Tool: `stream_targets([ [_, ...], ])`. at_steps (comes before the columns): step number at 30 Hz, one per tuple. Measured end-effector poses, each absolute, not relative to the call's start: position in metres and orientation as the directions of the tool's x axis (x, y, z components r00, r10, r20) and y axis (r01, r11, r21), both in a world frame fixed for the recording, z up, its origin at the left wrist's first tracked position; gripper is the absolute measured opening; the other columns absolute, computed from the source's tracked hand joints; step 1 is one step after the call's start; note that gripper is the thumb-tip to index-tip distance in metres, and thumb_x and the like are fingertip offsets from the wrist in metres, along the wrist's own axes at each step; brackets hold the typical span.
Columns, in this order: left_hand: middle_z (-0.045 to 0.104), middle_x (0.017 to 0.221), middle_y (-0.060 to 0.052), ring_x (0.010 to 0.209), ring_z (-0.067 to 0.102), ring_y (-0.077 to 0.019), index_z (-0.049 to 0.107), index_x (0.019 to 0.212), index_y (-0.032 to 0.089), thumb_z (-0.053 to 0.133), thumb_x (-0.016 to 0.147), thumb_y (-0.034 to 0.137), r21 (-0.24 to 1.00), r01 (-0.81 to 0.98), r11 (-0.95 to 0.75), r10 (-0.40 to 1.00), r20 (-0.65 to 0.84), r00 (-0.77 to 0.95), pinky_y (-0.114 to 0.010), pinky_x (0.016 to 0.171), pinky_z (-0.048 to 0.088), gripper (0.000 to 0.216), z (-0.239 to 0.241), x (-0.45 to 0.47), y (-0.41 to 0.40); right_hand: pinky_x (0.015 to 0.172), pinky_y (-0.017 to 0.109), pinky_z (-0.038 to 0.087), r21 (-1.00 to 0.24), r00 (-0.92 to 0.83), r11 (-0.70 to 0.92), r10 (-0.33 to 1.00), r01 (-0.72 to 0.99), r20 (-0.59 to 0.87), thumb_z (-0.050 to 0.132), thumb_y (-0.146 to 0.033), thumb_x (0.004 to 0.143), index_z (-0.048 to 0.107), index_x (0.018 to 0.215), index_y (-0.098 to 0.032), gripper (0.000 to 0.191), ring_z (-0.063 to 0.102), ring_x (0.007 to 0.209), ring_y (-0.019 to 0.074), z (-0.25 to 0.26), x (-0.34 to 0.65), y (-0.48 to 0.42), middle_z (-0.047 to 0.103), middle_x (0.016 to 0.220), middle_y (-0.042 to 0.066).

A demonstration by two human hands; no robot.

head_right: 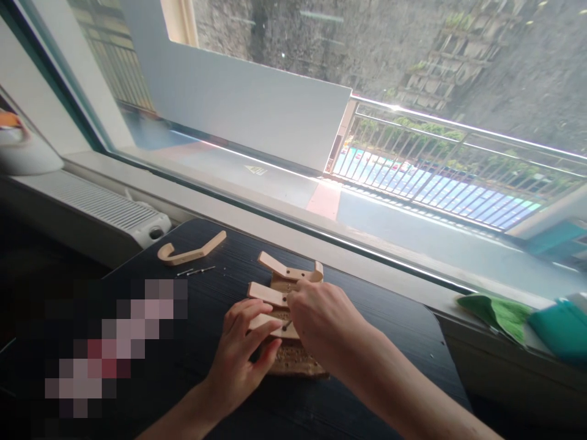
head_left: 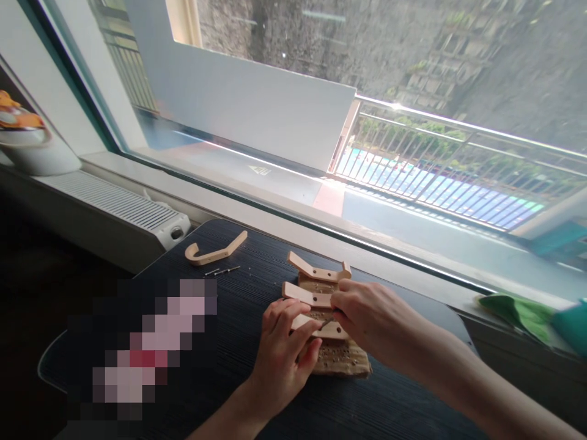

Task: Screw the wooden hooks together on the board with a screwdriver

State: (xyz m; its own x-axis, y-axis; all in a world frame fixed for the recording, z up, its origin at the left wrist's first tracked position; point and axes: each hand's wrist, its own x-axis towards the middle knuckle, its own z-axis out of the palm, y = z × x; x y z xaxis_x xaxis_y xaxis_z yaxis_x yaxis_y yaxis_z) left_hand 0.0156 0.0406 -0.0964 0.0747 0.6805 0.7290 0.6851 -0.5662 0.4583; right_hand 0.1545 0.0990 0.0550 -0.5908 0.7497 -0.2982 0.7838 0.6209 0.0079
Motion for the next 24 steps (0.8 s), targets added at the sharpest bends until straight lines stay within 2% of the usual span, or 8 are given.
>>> stream_targets([
  [8,0.059,0.11,-0.007,0.117,0.05,-0.025,0.06,0.101,0.024,0.061,0.079,0.012,0.437,0.712,-0.549,0.664,0.746,0.053,-0.048,0.103,0.04,0.025,-0.096,0.016,0.039,0.058,0.027,0.032,0.048,-0.572,0.623,0.744,0.781,-0.344,0.047,-0.011,0.086,0.066,0.082,-0.017,0.021,0.064,0.074,0.017,0.066,0.15,0.092,0.069,0.088,0.007],
  [15,0.06,0.105,-0.007,0.109,0.054,-0.0225,0.061,0.1,0.023,0.06,0.08,0.012,0.479,0.682,-0.553,0.685,0.728,0.044,-0.041,0.095,0.047,0.023,-0.097,0.015,0.038,0.06,0.027,0.033,0.107,-0.602,0.677,0.706,0.728,-0.373,0.05,-0.007,0.084,0.069,0.084,-0.017,0.021,0.065,0.081,0.0184,0.073,0.142,0.094,0.072,0.089,0.006],
  [21,0.057,0.104,-0.007,0.102,0.055,-0.0207,0.058,0.105,0.023,0.058,0.081,0.009,0.498,0.638,-0.587,0.68,0.731,0.055,-0.038,0.09,0.051,0.028,-0.099,0.014,0.036,0.06,0.027,0.033,0.138,-0.591,0.677,0.71,0.723,-0.383,0.053,-0.01,0.083,0.069,0.084,-0.017,0.017,0.066,0.083,0.0195,0.074,0.144,0.093,0.073,0.089,0.005],
  [24,0.056,0.109,-0.008,0.105,0.054,-0.0207,0.054,0.115,0.023,0.058,0.081,0.009,0.508,0.621,-0.597,0.673,0.738,0.044,-0.038,0.091,0.051,0.037,-0.101,0.013,0.036,0.059,0.027,0.033,0.158,-0.597,0.685,0.707,0.711,-0.378,0.055,-0.012,0.083,0.07,0.082,-0.017,0.016,0.066,0.08,0.0195,0.076,0.146,0.092,0.072,0.086,0.005],
])
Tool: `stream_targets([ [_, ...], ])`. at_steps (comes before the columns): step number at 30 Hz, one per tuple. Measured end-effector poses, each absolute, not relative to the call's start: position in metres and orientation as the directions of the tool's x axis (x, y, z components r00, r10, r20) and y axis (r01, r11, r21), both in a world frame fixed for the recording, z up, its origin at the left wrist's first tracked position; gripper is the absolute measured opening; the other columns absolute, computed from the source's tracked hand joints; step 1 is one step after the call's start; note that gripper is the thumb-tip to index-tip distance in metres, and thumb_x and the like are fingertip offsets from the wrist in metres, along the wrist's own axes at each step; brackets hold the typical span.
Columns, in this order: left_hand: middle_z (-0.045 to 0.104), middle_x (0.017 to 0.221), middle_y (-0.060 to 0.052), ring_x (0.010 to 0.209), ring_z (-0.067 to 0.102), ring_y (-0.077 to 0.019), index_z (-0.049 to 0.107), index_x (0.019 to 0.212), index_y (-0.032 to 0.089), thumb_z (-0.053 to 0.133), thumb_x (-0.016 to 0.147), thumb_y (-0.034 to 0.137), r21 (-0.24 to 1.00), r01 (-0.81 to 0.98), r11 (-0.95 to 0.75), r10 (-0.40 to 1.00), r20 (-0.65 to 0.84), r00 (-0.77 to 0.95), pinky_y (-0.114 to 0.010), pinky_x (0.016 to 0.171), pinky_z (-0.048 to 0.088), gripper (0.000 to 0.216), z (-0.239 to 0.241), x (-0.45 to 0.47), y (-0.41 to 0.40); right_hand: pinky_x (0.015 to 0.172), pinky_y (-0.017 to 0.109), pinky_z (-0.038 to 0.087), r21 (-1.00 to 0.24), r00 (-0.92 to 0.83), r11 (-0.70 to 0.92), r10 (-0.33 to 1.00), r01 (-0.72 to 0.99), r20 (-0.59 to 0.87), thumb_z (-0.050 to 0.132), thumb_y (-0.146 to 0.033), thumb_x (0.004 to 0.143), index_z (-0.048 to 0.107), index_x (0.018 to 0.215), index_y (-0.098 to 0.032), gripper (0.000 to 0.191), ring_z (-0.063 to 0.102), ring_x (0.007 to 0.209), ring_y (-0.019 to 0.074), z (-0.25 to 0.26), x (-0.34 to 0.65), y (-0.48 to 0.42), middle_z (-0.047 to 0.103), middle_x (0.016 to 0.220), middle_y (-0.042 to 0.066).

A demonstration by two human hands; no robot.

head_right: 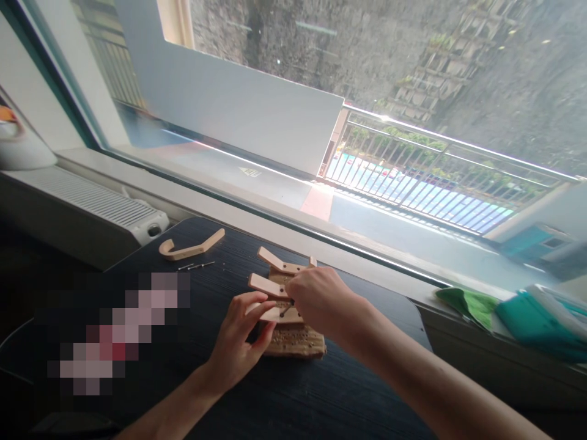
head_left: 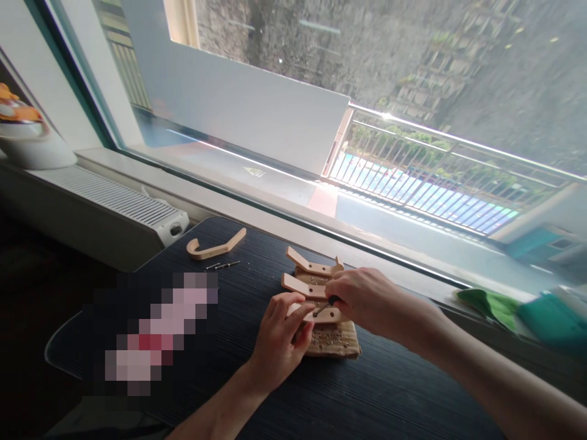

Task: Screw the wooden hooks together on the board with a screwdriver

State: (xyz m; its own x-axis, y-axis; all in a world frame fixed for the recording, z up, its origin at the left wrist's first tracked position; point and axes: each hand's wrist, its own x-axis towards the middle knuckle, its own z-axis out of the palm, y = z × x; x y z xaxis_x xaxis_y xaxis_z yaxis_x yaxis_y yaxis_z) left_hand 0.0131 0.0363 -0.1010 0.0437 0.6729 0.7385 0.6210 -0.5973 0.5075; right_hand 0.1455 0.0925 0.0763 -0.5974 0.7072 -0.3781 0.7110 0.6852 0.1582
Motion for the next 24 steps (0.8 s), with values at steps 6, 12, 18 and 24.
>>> stream_targets([
  [6,0.055,0.116,-0.009,0.112,0.053,-0.0241,0.043,0.128,0.026,0.059,0.083,0.013,0.554,0.592,-0.585,0.687,0.727,-0.002,-0.043,0.095,0.049,0.05,-0.104,0.011,0.041,0.056,0.025,0.036,0.225,-0.664,0.759,0.646,0.611,-0.378,0.056,-0.009,0.083,0.069,0.081,-0.015,0.014,0.064,0.074,0.0183,0.085,0.145,0.089,0.07,0.087,0.007],
  [12,0.056,0.115,-0.008,0.111,0.055,-0.0241,0.041,0.13,0.028,0.059,0.082,0.014,0.566,0.587,-0.579,0.711,0.703,0.022,-0.043,0.095,0.049,0.053,-0.109,0.014,0.043,0.075,0.03,0.044,0.179,-0.742,0.838,0.541,0.515,-0.397,0.053,-0.007,0.087,0.069,0.086,-0.012,0.017,0.063,0.083,0.0193,0.079,0.146,0.091,0.069,0.087,0.009],
  [18,0.056,0.114,-0.008,0.109,0.056,-0.0236,0.042,0.129,0.026,0.059,0.082,0.013,0.568,0.59,-0.573,0.717,0.696,0.026,-0.042,0.094,0.049,0.052,-0.109,0.014,0.043,0.066,0.028,0.042,0.165,-0.712,0.826,0.551,0.539,-0.435,0.055,-0.005,0.08,0.07,0.084,-0.011,0.017,0.065,0.08,0.0202,0.075,0.144,0.099,0.071,0.084,0.009],
  [24,0.056,0.115,-0.008,0.107,0.056,-0.0222,0.04,0.131,0.027,0.059,0.083,0.014,0.597,0.568,-0.566,0.728,0.685,0.005,-0.041,0.094,0.049,0.053,-0.109,0.015,0.044,0.06,0.027,0.039,0.155,-0.704,0.825,0.548,0.543,-0.451,0.056,-0.01,0.08,0.071,0.086,-0.012,0.017,0.064,0.075,0.0199,0.079,0.143,0.104,0.07,0.075,0.009],
])
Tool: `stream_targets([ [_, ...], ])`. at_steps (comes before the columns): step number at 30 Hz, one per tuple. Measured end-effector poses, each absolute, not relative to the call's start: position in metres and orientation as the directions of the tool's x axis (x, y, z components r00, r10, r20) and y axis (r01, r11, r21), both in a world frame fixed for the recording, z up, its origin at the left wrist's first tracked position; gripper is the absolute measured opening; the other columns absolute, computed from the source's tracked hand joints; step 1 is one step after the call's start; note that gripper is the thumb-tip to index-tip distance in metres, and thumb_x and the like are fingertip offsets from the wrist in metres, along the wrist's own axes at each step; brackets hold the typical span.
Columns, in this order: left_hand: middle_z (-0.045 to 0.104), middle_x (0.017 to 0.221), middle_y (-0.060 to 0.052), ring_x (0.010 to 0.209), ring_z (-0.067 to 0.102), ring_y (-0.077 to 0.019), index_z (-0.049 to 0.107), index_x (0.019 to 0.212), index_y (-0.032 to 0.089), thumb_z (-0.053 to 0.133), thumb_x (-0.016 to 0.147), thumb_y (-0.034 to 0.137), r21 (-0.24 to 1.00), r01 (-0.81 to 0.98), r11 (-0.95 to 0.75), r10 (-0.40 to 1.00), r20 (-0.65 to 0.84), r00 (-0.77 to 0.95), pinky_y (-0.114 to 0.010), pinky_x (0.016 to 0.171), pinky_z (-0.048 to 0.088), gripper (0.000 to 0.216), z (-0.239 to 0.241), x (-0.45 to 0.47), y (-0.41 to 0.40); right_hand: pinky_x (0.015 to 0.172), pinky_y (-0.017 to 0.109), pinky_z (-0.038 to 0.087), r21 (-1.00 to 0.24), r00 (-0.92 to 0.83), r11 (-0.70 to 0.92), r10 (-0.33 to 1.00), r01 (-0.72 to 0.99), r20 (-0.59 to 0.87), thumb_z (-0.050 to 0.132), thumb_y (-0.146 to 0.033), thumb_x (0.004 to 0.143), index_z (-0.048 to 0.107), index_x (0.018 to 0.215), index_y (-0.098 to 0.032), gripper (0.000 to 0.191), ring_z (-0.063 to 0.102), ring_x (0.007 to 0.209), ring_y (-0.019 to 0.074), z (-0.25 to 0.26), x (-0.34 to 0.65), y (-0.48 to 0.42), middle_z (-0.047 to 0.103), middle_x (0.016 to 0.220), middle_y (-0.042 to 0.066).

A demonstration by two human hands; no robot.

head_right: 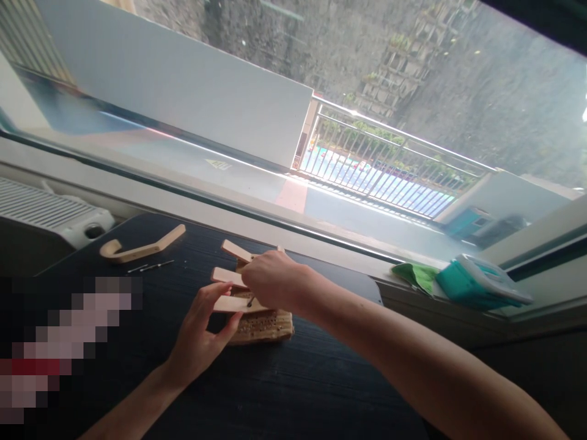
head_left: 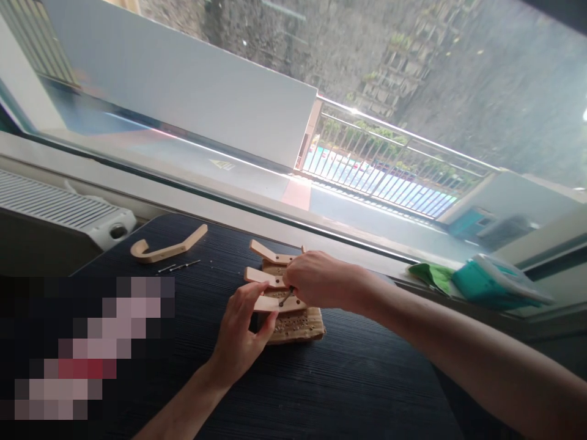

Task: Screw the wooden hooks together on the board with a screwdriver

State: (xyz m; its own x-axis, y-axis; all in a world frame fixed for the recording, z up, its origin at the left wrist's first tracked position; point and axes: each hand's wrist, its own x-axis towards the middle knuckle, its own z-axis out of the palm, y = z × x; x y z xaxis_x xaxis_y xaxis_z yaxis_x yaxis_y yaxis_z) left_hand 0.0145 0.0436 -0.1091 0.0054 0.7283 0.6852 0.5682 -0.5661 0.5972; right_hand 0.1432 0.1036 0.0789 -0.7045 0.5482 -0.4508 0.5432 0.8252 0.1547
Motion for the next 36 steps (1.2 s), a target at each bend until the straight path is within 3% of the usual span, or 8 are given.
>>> stream_targets([
  [6,0.056,0.115,-0.008,0.104,0.057,-0.0204,0.039,0.13,0.025,0.06,0.084,0.018,0.681,0.504,-0.53,0.775,0.631,-0.038,-0.04,0.095,0.049,0.051,-0.109,0.014,0.043,0.055,0.026,0.039,0.238,-0.695,0.797,0.601,0.555,-0.394,0.054,-0.005,0.082,0.069,0.084,-0.013,0.017,0.065,0.071,0.0192,0.079,0.143,0.094,0.069,0.075,0.007],
  [10,0.056,0.115,-0.008,0.104,0.057,-0.0205,0.041,0.128,0.024,0.062,0.083,0.018,0.664,0.504,-0.553,0.755,0.654,-0.034,-0.04,0.093,0.049,0.051,-0.11,0.014,0.043,0.059,0.029,0.043,0.246,-0.772,0.844,0.536,0.477,-0.341,0.054,-0.005,0.083,0.067,0.076,-0.014,0.018,0.066,0.073,0.0205,0.068,0.143,0.092,0.069,0.074,0.007],
  [14,0.056,0.114,-0.008,0.102,0.057,-0.0202,0.041,0.129,0.023,0.062,0.082,0.015,0.657,0.497,-0.567,0.745,0.667,-0.032,-0.039,0.093,0.049,0.052,-0.11,0.014,0.044,0.059,0.028,0.042,0.261,-0.756,0.858,0.514,0.443,-0.406,0.053,-0.004,0.083,0.068,0.078,-0.013,0.018,0.066,0.074,0.0204,0.069,0.138,0.096,0.069,0.073,0.008],
  [20,0.056,0.112,-0.008,0.101,0.057,-0.0197,0.042,0.128,0.023,0.062,0.082,0.014,0.647,0.502,-0.574,0.736,0.677,-0.03,-0.038,0.093,0.049,0.051,-0.109,0.014,0.044,0.06,0.027,0.041,0.235,-0.644,0.818,0.563,0.525,-0.519,0.055,-0.007,0.083,0.069,0.085,-0.011,0.015,0.066,0.077,0.0207,0.083,0.131,0.097,0.07,0.075,0.009],
  [25,0.055,0.113,-0.008,0.104,0.056,-0.02,0.043,0.128,0.022,0.062,0.082,0.014,0.643,0.503,-0.578,0.73,0.682,-0.033,-0.038,0.095,0.048,0.05,-0.111,0.015,0.045,0.055,0.026,0.038,0.23,-0.676,0.802,0.591,0.551,-0.442,0.054,-0.01,0.084,0.068,0.098,-0.013,0.02,0.066,0.075,0.0195,0.084,0.138,0.096,0.071,0.088,0.009],
  [36,0.056,0.111,-0.007,0.102,0.057,-0.0194,0.044,0.127,0.021,0.062,0.081,0.013,0.636,0.502,-0.587,0.721,0.692,-0.033,-0.036,0.094,0.049,0.05,-0.11,0.015,0.045,0.058,0.027,0.034,0.178,-0.72,0.85,0.517,0.496,-0.463,0.053,-0.006,0.083,0.069,0.082,-0.012,0.017,0.063,0.076,0.0192,0.073,0.142,0.1,0.07,0.078,0.009],
])
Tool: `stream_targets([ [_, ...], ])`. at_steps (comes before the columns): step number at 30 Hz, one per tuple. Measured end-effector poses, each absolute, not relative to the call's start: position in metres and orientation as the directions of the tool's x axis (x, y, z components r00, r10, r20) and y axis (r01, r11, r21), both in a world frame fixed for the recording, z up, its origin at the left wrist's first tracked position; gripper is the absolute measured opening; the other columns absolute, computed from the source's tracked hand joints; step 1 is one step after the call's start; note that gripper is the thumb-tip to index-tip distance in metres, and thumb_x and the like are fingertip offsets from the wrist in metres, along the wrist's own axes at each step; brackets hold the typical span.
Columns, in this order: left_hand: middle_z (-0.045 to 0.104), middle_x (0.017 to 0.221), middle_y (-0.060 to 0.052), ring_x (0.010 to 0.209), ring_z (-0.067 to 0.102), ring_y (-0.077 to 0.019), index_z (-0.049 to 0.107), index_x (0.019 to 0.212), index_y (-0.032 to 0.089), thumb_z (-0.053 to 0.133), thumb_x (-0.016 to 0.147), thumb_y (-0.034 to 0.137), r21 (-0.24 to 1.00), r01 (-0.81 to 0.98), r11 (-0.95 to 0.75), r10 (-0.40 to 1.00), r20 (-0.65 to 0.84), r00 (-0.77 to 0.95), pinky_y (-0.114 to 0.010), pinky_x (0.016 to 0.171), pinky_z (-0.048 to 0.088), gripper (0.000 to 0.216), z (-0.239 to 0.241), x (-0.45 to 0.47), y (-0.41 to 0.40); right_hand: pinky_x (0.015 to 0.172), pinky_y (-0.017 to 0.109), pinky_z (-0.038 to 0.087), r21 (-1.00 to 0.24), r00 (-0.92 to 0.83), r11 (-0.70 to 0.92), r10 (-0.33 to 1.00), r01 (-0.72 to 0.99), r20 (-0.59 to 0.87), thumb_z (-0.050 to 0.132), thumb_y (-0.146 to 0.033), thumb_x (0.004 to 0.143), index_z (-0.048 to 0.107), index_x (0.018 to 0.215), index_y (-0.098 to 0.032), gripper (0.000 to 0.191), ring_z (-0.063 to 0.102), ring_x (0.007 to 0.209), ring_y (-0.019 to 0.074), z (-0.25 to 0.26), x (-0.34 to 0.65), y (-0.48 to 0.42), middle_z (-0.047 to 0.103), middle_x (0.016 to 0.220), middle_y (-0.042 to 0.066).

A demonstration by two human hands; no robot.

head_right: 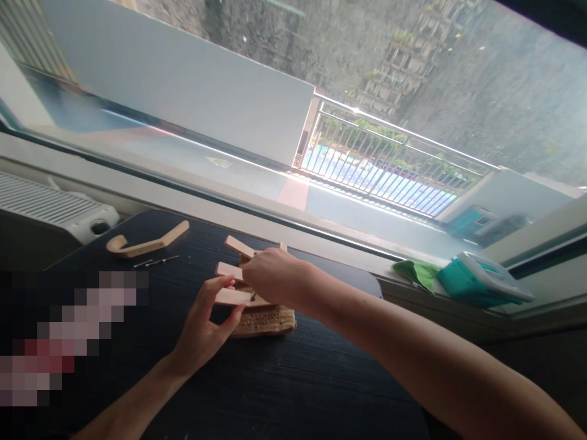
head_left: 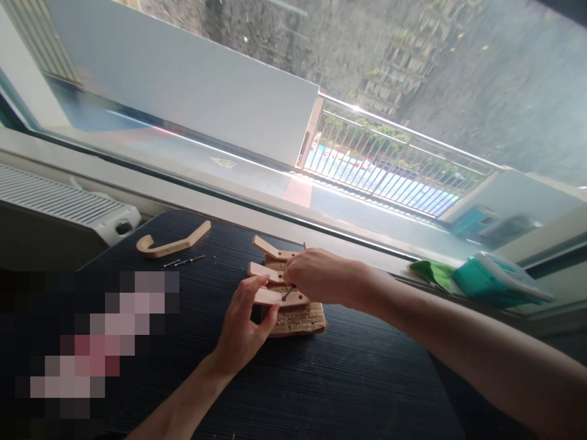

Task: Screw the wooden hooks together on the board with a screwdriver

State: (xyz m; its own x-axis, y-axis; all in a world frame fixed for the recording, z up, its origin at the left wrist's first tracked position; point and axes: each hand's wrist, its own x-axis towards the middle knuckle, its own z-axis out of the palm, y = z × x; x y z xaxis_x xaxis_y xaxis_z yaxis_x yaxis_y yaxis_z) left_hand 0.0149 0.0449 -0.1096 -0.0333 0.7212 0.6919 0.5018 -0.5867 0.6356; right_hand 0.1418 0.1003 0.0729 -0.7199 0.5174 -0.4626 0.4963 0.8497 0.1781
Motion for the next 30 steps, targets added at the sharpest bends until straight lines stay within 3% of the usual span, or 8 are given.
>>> stream_targets([
  [10,0.055,0.111,-0.007,0.102,0.056,-0.019,0.044,0.126,0.021,0.061,0.082,0.013,0.63,0.498,-0.595,0.715,0.699,-0.029,-0.037,0.094,0.048,0.049,-0.111,0.014,0.044,0.056,0.027,0.031,0.138,-0.702,0.832,0.531,0.537,-0.474,0.055,-0.011,0.079,0.069,0.086,-0.014,0.017,0.061,0.07,0.0167,0.075,0.143,0.106,0.07,0.075,0.007],
  [17,0.056,0.113,-0.007,0.105,0.055,-0.0207,0.044,0.126,0.023,0.06,0.082,0.013,0.631,0.5,-0.592,0.719,0.695,-0.026,-0.04,0.094,0.049,0.048,-0.11,0.015,0.044,0.053,0.025,0.033,0.273,-0.705,0.812,0.583,0.516,-0.404,0.053,-0.009,0.084,0.069,0.086,-0.014,0.017,0.065,0.073,0.0191,0.079,0.141,0.097,0.069,0.077,0.008],
  [24,0.056,0.111,-0.007,0.102,0.057,-0.0204,0.044,0.126,0.024,0.06,0.082,0.013,0.627,0.501,-0.596,0.714,0.7,-0.027,-0.039,0.092,0.05,0.048,-0.108,0.015,0.044,0.055,0.027,0.033,0.183,-0.741,0.856,0.512,0.483,-0.435,0.051,-0.008,0.086,0.068,0.078,-0.011,0.019,0.063,0.073,0.0184,0.078,0.136,0.099,0.068,0.077,0.009],
  [30,0.057,0.111,-0.007,0.103,0.057,-0.0204,0.044,0.127,0.023,0.06,0.082,0.012,0.611,0.5,-0.613,0.7,0.714,-0.015,-0.038,0.093,0.05,0.049,-0.107,0.015,0.045,0.057,0.026,0.034,0.162,-0.698,0.816,0.563,0.555,-0.443,0.052,-0.01,0.084,0.07,0.083,-0.01,0.018,0.062,0.072,0.0183,0.076,0.137,0.102,0.069,0.075,0.011],
])
